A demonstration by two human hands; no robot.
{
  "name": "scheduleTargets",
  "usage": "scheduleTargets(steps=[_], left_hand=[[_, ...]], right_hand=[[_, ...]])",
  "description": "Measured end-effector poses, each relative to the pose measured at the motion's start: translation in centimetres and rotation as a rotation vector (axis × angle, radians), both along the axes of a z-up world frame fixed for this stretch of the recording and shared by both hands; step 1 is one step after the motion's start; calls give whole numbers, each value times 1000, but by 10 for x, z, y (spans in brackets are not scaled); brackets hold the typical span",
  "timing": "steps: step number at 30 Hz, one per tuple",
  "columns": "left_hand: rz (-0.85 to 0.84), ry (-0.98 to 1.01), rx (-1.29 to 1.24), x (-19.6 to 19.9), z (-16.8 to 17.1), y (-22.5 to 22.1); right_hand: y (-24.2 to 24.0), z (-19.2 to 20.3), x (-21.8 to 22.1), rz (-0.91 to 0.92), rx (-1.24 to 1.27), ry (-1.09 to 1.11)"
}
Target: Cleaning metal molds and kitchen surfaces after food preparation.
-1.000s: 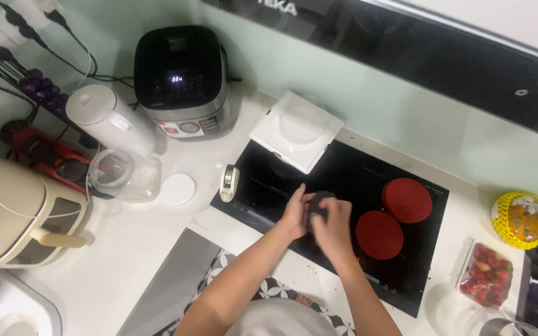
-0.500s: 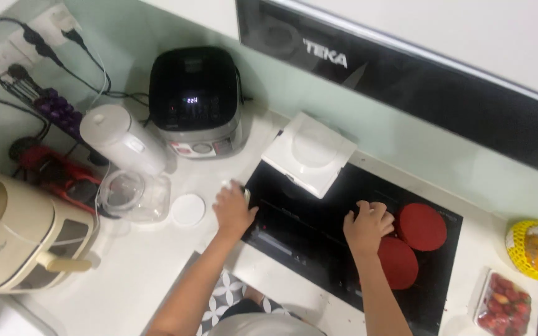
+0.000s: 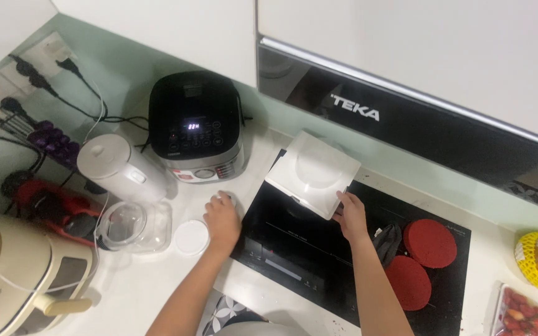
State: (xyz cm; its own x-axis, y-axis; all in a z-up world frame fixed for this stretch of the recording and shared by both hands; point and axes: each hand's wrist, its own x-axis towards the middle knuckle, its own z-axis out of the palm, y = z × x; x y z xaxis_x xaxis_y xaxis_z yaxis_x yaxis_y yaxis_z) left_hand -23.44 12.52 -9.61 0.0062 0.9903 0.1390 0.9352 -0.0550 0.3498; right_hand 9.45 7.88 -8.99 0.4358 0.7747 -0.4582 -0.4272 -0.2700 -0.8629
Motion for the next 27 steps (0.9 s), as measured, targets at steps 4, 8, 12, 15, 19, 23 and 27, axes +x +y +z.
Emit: scheduleTargets(steps=[4, 8, 12, 15, 19, 23, 27], left_hand=[[-107, -401, 87, 57, -4, 31], [47, -1042, -337, 105, -6, 80], [78, -1160, -599, 115, 3, 82], [78, -1166, -620, 108, -10, 70], [83, -1221, -580, 100, -10, 52], [137, -1247, -562, 85, -22, 14], [199, -1402, -495, 65, -17, -42]], right_hand=[[2, 4, -2, 24, -27, -7], [5, 2, 1, 46, 40, 46], [2, -2, 7, 50, 38, 50], [-10, -1, 4, 47, 23, 97], [-24, 1, 3, 86, -20, 19], [-50, -9, -2, 122, -46, -25], [-80, -20, 2, 163, -179, -27]])
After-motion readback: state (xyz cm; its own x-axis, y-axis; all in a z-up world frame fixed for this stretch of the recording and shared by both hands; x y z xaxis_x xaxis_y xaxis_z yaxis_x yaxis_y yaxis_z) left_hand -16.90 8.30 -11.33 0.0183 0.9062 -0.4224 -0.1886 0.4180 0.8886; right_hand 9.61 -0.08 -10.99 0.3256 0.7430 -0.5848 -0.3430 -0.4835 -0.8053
